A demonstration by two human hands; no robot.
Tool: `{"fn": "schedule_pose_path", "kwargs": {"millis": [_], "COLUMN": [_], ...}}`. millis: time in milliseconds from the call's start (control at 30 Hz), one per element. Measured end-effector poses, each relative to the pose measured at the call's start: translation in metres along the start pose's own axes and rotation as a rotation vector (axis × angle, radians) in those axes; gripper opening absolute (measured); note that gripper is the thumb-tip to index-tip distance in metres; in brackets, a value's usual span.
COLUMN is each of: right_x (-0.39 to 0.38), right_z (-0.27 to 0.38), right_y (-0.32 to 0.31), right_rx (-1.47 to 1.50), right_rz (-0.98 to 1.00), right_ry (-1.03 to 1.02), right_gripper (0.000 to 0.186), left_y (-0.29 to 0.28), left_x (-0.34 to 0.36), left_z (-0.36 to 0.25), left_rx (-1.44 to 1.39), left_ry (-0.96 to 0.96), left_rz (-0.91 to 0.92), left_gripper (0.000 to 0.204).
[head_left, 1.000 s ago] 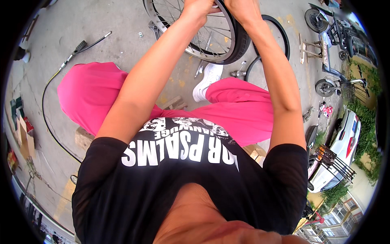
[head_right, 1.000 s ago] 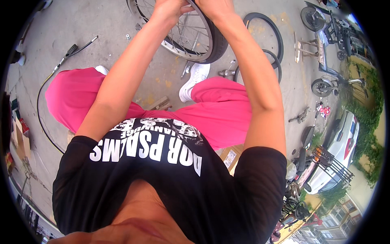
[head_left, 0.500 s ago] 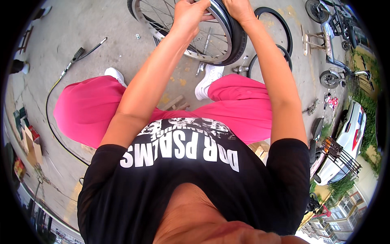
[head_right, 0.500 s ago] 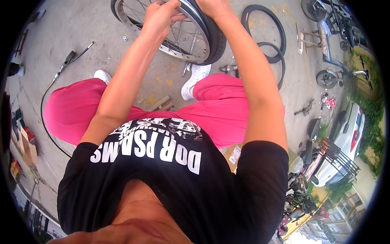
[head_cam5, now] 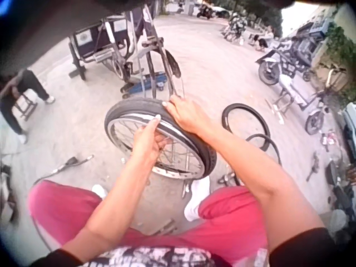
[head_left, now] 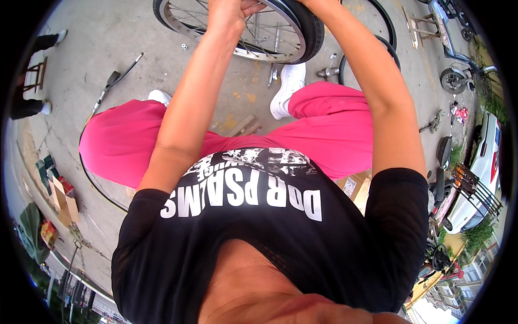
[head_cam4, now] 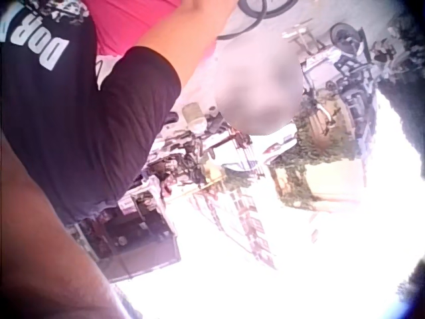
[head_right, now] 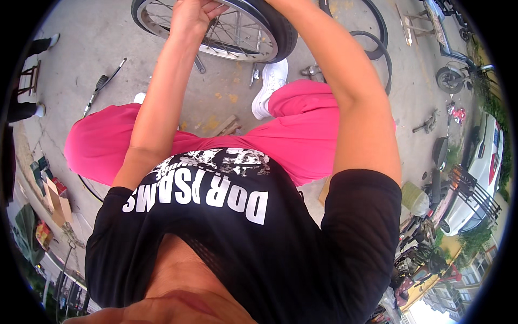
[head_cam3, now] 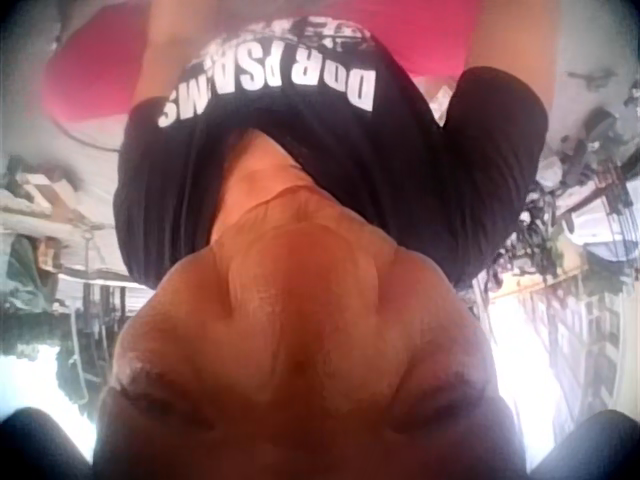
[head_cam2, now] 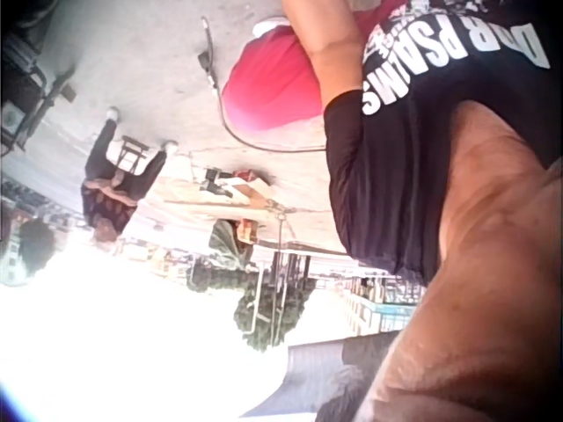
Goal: The person removes the old tire and inner tube from a bicycle wheel using a tire lever, then installs a new tire and inner tube onto the wheel rim.
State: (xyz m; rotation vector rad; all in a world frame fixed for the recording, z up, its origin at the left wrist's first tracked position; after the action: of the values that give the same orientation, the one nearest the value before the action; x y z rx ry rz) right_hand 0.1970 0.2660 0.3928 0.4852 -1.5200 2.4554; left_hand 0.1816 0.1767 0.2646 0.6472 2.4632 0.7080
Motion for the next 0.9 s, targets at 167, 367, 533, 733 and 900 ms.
{"fn": "schedule_pose_path", "kwargs": {"millis": [167,367,533,733,900], "right_x": [0.003,0.010,0.014,0.024,0.024], "right_z": [0.013,0.013,0.011,0.014,0.002], "right_y": [0.000,0.007,0.005,0.016,0.030], "right_rx": [-0.103,-0.019,-0.120,-0.120,-0.053], "right_rz": [0.034,0.012,0.014,0.023,0.081], "right_ry": [0.195,0.483,0.458,0.328,0.311], "right_gripper": [0.044,0.059,0.065,0.065,0.064], "left_y": [-0.010,-0.009,-0.001,-0.010,-0.015], "left_x": [0.001,0.001,-0.002,0.002,0.000], "left_z": [-0.006,0.002,0.000,-0.002,-0.005], "left_rx": [0.030,0.039,0.076,0.028,0.034], "left_ry": [0.009,0.011,0.052,0.051,0.056], "left_rz": [-0.019,-0.039,0.059,0.065,0.143], "left_gripper": [0.020,0.017,0.017,0.016,0.016]}}
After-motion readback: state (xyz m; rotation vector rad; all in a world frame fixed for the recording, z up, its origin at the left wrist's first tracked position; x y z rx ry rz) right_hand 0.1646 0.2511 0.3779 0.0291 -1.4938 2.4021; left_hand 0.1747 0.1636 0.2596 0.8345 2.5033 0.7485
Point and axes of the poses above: each hand's wrist, its own x-axis towards the middle knuckle, its own y-axis out of the palm, z = x × y, the point moved 10 cm from there along x, towards the middle knuckle, and after that the axes turned 11 degrees about x, right-handed, at the moved point
